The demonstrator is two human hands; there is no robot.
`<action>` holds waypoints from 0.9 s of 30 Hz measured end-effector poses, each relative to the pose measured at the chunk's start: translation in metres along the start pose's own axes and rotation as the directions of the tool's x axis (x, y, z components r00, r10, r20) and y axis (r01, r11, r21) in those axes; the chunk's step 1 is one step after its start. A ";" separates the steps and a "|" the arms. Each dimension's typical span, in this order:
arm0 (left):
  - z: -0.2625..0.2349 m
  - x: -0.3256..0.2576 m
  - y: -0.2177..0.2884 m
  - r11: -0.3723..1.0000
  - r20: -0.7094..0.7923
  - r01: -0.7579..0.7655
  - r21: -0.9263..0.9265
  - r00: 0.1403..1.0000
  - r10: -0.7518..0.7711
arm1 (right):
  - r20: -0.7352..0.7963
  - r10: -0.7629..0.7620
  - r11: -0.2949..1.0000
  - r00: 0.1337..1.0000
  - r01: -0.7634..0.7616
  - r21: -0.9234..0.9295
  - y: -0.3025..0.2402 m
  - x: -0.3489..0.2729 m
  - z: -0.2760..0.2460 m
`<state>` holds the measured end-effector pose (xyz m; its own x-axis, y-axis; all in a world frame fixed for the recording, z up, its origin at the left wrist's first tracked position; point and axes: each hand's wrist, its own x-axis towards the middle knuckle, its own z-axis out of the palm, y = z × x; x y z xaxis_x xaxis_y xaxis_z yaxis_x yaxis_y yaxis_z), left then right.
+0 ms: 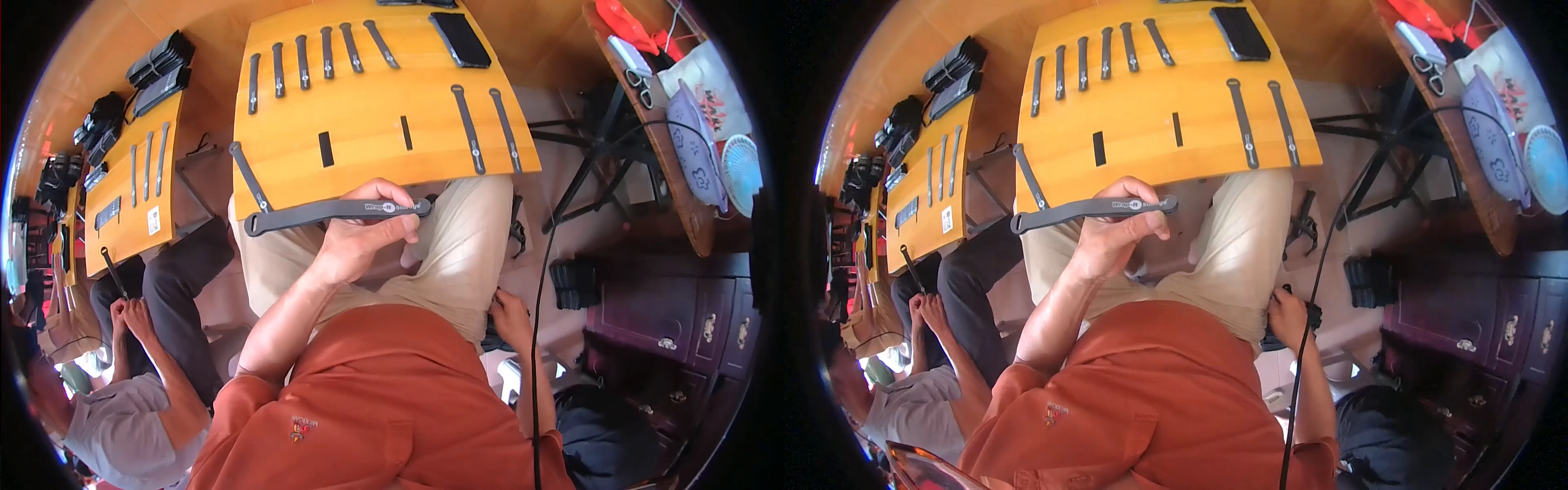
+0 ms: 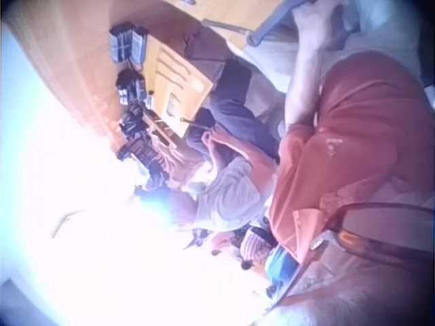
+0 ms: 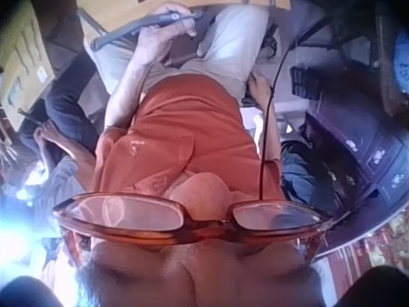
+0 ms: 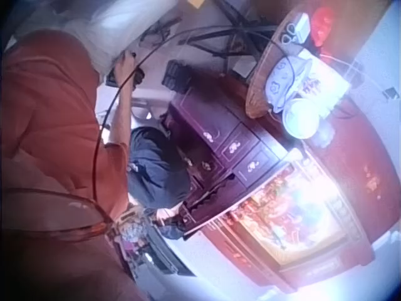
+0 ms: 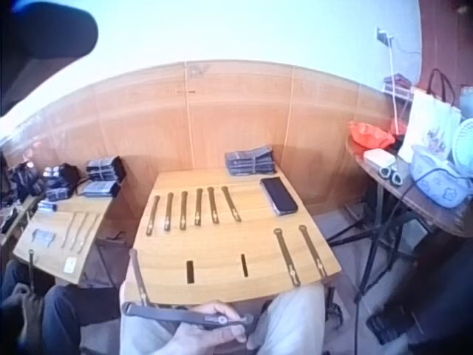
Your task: The recorder is inspecting, organizing, and placing black branded straps into a template on a wooden table.
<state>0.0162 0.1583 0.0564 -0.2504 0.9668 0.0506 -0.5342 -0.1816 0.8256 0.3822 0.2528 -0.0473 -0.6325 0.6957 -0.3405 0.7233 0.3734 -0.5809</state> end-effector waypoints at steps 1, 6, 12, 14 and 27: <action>-0.001 -0.001 -0.002 1.000 0.005 -0.004 0.007 1.000 0.004 | 0.010 0.004 1.000 1.000 -0.005 0.004 -0.030 0.000 -0.006; 0.002 -0.002 -0.005 0.996 -0.012 0.085 0.001 0.996 -0.085 | -0.109 0.210 0.904 0.972 -0.235 -0.358 -0.088 -0.017 -0.052; 0.010 -0.007 -0.016 0.988 -0.008 0.083 0.130 0.997 -0.083 | -0.371 -0.294 0.932 0.881 0.350 0.092 -0.130 -0.004 -0.053; 0.011 -0.012 -0.016 0.985 -0.019 0.089 0.145 0.996 -0.087 | -0.377 -0.362 0.869 0.852 0.455 0.195 -0.157 0.008 -0.055; 0.000 -0.032 -0.003 0.910 -0.077 0.172 0.377 0.985 -0.154 | -0.324 -0.664 0.722 0.674 0.690 -0.046 -0.186 0.057 -0.044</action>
<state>0.0263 0.1279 0.0525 -0.2266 0.9664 -0.1212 -0.2253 0.0690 0.9718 0.2233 0.2504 0.0742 -0.8168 0.4196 0.3960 0.0987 0.7778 -0.6208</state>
